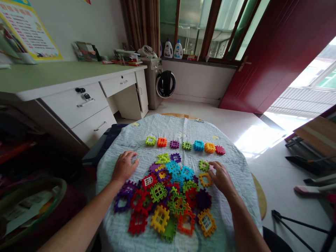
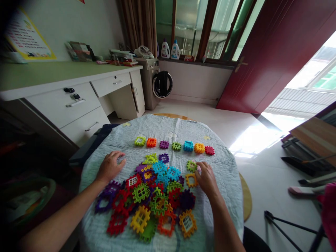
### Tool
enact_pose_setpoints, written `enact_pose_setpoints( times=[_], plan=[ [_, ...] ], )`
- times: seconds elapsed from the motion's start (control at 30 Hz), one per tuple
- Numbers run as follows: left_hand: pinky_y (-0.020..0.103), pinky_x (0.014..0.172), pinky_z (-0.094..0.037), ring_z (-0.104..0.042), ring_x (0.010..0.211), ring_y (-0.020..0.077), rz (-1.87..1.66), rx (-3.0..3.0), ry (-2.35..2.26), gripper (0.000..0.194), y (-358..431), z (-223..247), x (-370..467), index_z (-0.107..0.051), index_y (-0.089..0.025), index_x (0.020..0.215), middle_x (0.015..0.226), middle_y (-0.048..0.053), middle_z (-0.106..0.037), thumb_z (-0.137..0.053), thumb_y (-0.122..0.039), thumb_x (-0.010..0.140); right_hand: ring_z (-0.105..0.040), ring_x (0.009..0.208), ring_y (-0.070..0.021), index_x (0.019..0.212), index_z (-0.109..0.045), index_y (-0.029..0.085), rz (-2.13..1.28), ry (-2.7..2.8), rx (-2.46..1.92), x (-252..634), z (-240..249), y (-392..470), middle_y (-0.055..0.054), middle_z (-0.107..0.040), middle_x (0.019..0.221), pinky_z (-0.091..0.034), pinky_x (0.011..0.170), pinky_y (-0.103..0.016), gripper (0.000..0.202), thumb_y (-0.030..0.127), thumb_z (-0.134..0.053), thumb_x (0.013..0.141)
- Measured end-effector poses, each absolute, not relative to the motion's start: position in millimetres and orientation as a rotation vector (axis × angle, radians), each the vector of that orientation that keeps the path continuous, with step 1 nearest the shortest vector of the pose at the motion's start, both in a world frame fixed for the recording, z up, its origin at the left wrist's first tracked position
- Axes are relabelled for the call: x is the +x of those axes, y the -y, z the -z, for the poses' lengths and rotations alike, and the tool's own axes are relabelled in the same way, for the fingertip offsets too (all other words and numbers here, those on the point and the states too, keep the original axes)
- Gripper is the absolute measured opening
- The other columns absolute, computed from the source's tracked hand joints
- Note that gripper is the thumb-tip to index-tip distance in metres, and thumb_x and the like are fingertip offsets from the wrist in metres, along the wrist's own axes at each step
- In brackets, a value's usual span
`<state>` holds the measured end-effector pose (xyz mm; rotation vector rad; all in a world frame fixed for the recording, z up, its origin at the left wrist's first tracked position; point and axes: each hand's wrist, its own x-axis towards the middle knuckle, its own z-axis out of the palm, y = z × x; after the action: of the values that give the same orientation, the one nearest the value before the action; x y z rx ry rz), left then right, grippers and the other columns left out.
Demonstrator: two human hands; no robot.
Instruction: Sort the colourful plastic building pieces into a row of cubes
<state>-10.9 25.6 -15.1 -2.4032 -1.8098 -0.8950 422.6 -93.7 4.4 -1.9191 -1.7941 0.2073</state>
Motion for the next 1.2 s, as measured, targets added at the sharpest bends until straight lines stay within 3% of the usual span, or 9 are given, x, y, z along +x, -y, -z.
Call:
enact_pose_setpoints(
  times=[0.13, 0.33, 0.47, 0.6, 0.83, 1.2],
  plan=[
    [0.044, 0.096, -0.045, -0.059, 0.101, 0.0292, 0.892, -2.417, 1.793, 0.025, -26.1, 15.2, -11.4, -0.062, -0.017, 0.095, 0.104, 0.013, -0.064, -0.049, -0.032, 0.081, -0.057, 0.107, -0.0268, 0.111, -0.062, 0.020, -0.195, 1.811, -1.951, 417.6, -4.9, 84.9, -0.010, -0.066, 0.114, -0.043, 0.095, -0.041, 0.034, 0.030, -0.056, 0.079],
    [0.043, 0.096, -0.046, -0.059, 0.101, 0.0289, 0.888, -2.406, 1.784, 0.025, -26.8, 16.2, -12.0, -0.063, -0.016, 0.095, 0.103, 0.012, -0.064, -0.049, -0.032, 0.081, -0.058, 0.101, -0.0252, 0.112, -0.061, 0.018, -0.235, 1.802, -1.978, 411.2, -3.2, 78.5, -0.010, -0.065, 0.112, -0.045, 0.092, -0.039, 0.040, 0.025, -0.059, 0.073],
    [0.043, 0.095, -0.046, -0.059, 0.099, 0.0283, 0.878, -2.398, 1.811, 0.024, -27.9, 17.3, -12.7, -0.063, -0.016, 0.095, 0.103, 0.012, -0.065, -0.050, -0.031, 0.081, -0.061, 0.091, -0.0227, 0.112, -0.060, 0.020, -0.260, 1.721, -1.855, 409.4, -2.2, 78.1, -0.008, -0.065, 0.103, -0.049, 0.082, -0.037, 0.040, 0.030, -0.059, 0.073],
    [0.042, 0.096, -0.046, -0.058, 0.102, 0.0285, 0.902, -2.403, 1.793, 0.026, -29.0, 19.3, -13.7, -0.063, -0.015, 0.095, 0.103, 0.013, -0.064, -0.050, -0.032, 0.081, -0.063, 0.085, -0.0193, 0.118, -0.056, 0.019, -0.323, 1.602, -1.740, 409.0, -0.9, 77.8, -0.010, -0.061, 0.111, -0.052, 0.072, -0.033, 0.043, 0.034, -0.054, 0.078],
    [0.042, 0.096, -0.045, -0.058, 0.102, 0.0284, 0.901, -2.404, 1.782, 0.024, -29.7, 21.5, -14.6, -0.063, -0.017, 0.095, 0.103, 0.012, -0.064, -0.051, -0.032, 0.081, -0.059, 0.105, -0.0279, 0.116, -0.060, 0.019, -0.240, 1.689, -1.856, 414.2, 7.8, 77.8, -0.011, -0.065, 0.113, -0.046, 0.094, -0.046, 0.046, 0.028, -0.061, 0.070],
    [0.043, 0.094, -0.046, -0.059, 0.099, 0.0283, 0.896, -2.395, 1.797, 0.024, -28.7, 20.9, -13.3, -0.063, -0.016, 0.095, 0.103, 0.012, -0.064, -0.051, -0.030, 0.080, -0.054, 0.098, -0.0265, 0.112, -0.065, 0.018, -0.171, 1.917, -2.051, 402.5, -14.0, 73.3, -0.010, -0.062, 0.104, -0.041, 0.087, -0.039, 0.043, 0.029, -0.064, 0.071]
  ],
)
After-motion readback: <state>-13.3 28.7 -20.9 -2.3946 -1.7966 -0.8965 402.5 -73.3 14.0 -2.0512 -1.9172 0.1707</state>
